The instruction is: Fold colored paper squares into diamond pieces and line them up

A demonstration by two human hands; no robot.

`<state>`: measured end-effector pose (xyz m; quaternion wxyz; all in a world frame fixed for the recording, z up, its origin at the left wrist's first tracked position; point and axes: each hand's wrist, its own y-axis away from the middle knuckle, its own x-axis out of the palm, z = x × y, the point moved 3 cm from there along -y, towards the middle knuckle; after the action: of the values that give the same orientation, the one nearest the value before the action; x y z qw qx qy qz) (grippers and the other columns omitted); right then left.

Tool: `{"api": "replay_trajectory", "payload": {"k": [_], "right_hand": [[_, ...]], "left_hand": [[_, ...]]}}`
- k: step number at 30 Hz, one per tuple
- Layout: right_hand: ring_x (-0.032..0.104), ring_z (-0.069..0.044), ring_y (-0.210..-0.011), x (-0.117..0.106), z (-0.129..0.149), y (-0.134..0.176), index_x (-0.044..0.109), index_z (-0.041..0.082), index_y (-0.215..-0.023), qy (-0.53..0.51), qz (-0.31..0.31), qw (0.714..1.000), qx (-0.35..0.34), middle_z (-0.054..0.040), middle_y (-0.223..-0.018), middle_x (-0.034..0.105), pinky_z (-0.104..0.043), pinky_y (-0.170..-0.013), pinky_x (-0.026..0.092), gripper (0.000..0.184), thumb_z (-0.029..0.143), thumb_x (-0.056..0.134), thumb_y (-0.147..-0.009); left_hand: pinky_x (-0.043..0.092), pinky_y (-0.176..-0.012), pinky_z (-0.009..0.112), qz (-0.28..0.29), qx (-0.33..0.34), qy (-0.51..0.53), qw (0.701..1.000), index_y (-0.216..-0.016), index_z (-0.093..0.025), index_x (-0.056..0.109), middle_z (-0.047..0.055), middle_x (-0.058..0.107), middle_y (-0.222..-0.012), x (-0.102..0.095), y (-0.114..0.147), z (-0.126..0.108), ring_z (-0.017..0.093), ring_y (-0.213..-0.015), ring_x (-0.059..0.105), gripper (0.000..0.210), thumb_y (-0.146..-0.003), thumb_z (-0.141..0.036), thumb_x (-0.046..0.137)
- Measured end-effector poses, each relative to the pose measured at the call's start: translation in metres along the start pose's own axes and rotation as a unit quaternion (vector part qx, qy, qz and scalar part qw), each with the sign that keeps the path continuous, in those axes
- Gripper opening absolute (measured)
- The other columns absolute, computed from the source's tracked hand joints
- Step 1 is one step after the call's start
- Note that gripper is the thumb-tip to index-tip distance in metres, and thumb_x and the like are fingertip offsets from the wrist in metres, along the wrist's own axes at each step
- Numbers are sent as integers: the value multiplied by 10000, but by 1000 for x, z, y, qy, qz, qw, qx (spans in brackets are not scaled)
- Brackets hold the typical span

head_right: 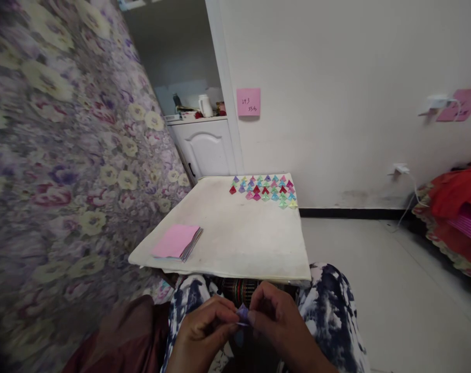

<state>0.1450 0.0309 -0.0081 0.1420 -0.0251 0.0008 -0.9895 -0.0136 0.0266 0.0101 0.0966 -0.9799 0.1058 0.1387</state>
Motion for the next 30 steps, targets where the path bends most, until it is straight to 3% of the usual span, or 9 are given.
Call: {"api": "replay_trajectory", "payload": {"k": [18,30], "right_hand": [[495,-119,-534,2,-3,1,469,189,-723,-15,6,1000,0,27,-574,524,-225,-506,347,243,388,606,-748],[478,-109,-570,1,8,1,556,164,-715,54,-20,998,3,17,-623,549,-216,-523,366,133,285,608,-726]], "left_hand": [[412,-604,218,8,-4,8,1000,-635,-157,674,32,633,-707,-5,0,-6,147,-672,579,109,-686,-71,631],[435,-611,227,2,-5,-5,1000,-637,-166,677,47,647,-736,-4,-1,-15,164,-696,595,90,-678,-96,639]]}}
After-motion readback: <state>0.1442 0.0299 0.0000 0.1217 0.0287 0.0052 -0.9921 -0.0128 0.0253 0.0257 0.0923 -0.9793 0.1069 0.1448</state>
